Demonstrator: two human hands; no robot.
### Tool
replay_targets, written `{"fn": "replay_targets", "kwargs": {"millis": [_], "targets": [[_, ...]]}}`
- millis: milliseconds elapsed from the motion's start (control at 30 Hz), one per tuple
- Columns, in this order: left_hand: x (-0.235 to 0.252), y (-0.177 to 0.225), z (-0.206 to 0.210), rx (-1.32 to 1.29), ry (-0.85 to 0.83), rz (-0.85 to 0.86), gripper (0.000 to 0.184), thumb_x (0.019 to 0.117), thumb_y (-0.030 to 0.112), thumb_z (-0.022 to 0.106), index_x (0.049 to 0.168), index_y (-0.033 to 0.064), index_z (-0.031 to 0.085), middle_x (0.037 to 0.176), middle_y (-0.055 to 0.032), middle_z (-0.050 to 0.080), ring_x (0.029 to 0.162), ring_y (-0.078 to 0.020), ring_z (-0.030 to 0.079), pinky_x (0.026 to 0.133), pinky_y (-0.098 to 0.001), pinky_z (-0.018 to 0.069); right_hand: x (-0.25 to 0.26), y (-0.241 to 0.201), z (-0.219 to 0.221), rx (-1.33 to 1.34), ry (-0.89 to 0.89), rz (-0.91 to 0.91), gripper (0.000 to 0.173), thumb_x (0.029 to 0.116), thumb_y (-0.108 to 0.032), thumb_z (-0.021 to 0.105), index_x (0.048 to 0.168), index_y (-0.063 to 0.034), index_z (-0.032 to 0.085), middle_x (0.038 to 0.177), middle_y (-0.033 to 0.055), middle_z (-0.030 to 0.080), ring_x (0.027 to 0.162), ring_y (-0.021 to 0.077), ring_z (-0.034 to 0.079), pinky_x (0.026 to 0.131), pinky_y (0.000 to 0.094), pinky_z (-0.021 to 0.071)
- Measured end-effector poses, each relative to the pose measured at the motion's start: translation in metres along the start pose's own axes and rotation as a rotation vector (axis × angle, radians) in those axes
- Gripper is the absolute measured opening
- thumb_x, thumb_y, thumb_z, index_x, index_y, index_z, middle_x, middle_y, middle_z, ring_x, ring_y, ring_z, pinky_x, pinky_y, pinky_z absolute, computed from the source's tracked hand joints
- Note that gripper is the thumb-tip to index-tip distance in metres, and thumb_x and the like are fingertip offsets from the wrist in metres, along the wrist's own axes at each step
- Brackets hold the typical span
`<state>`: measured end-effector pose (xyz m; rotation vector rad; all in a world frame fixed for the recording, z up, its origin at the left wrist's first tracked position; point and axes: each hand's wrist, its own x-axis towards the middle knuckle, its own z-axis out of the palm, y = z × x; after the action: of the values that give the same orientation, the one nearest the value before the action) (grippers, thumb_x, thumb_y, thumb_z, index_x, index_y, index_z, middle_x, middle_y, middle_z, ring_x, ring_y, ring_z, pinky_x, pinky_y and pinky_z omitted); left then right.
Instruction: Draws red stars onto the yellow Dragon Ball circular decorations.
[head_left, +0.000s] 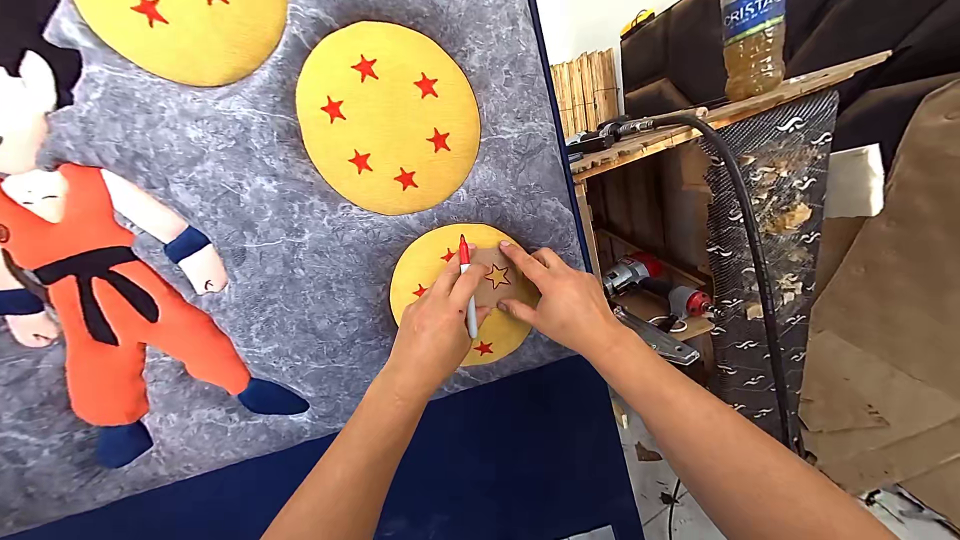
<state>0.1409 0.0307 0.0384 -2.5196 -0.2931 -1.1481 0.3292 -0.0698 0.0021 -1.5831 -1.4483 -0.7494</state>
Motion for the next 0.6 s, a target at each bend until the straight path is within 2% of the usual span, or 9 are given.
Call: {"fn": "replay_targets", "kwargs": {"millis": [167,333,367,400,433,467,500,533,600], "targets": [[0.0,-0.001,0.0,-0.013,0.02,0.005,0.053,0.0893,0.021,0.081,0.138,0.013,0.061,0.152,-0.0142,0.052,0.112,-0.0296,0.071,0.081,-0.0474,0.0628,0.002,0.001,0.001,-0.006,-0.001,-0.011,0.074,0.0876,-0.049,0.076,0.155,-0.0348,0.049,0.113,0.0098,0.066,0.069,0.0218,0.067,0.053,0.0409,0.0548],[0.002,0.001,-0.006,-0.048,-0.021,-0.028,0.06,0.0865,0.019,0.084,0.141,0.0153,0.058,0.157,-0.0107,0.048,0.121,-0.0269,0.067,0.085,-0.0462,0.0618,0.005,-0.006,-0.002,-0.003,-0.066,0.04,0.074,0.0884,-0.048,0.075,0.156,-0.0361,0.047,0.113,0.009,0.064,0.073,0.0216,0.067,0.055,0.0404,0.0554],[0.001,0.001,-0.009,-0.093,-0.013,-0.052,0.059,0.0878,0.018,0.082,0.142,0.016,0.058,0.158,-0.008,0.048,0.116,-0.0223,0.069,0.085,-0.0431,0.0618,0.006,-0.006,-0.004,0.001,-0.08,0.049,0.074,0.0882,-0.048,0.075,0.156,-0.0366,0.047,0.113,0.0091,0.065,0.073,0.0221,0.067,0.056,0.0409,0.0551],[-0.002,0.0,-0.013,-0.146,0.027,-0.068,0.053,0.0904,0.018,0.079,0.14,0.0155,0.06,0.156,-0.0068,0.05,0.1,-0.0166,0.071,0.078,-0.0377,0.061,0.007,-0.007,-0.004,0.003,-0.09,0.055,0.075,0.0879,-0.048,0.075,0.156,-0.0372,0.047,0.111,0.009,0.065,0.072,0.0227,0.067,0.056,0.0417,0.0549],[-0.005,-0.002,-0.016,-0.177,0.082,-0.078,0.045,0.0944,0.019,0.073,0.138,0.0143,0.062,0.152,-0.0063,0.054,0.093,-0.0124,0.071,0.076,-0.0339,0.0615,0.007,-0.006,-0.004,0.002,-0.097,0.056,0.075,0.0879,-0.049,0.075,0.156,-0.0377,0.046,0.109,0.0087,0.067,0.073,0.0232,0.068,0.056,0.0428,0.0551],[-0.009,-0.004,-0.019,-0.187,0.142,-0.083,0.04,0.0988,0.021,0.066,0.137,0.0135,0.063,0.146,-0.0059,0.06,0.094,-0.0099,0.072,0.08,-0.0316,0.0619,0.007,-0.005,-0.003,0.001,-0.098,0.052,0.075,0.0883,-0.05,0.074,0.157,-0.0379,0.045,0.107,0.0081,0.068,0.073,0.0236,0.068,0.057,0.0437,0.0555],[-0.012,-0.004,-0.021,-0.19,0.199,-0.082,0.036,0.103,0.023,0.06,0.138,0.0128,0.063,0.138,-0.0055,0.065,0.099,-0.0094,0.071,0.084,-0.0312,0.0616,0.007,-0.004,-0.002,-0.001,-0.093,0.044,0.075,0.0887,-0.052,0.073,0.157,-0.0379,0.044,0.104,0.0073,0.069,0.072,0.0235,0.068,0.056,0.0435,0.0553],[-0.016,-0.004,-0.019,-0.202,0.248,-0.072,0.035,0.1052,0.024,0.055,0.137,0.0117,0.063,0.124,-0.0056,0.071,0.096,-0.0103,0.071,0.082,-0.0324,0.0611,0.006,-0.003,-0.001,-0.002,-0.08,0.036,0.075,0.0887,-0.052,0.072,0.157,-0.038,0.044,0.101,0.0066,0.07,0.07,0.023,0.068,0.055,0.0429,0.0549],[-0.022,0.001,-0.014,-0.259,0.271,-0.016,0.035,0.1077,0.028,0.052,0.135,0.0099,0.064,0.111,-0.0041,0.075,0.094,-0.0121,0.072,0.08,-0.0339,0.063,0.005,-0.002,0.002,0.0,-0.056,0.034,0.074,0.0885,-0.052,0.072,0.156,-0.0379,0.046,0.098,0.0058,0.069,0.068,0.0221,0.067,0.054,0.042,0.054]]}}
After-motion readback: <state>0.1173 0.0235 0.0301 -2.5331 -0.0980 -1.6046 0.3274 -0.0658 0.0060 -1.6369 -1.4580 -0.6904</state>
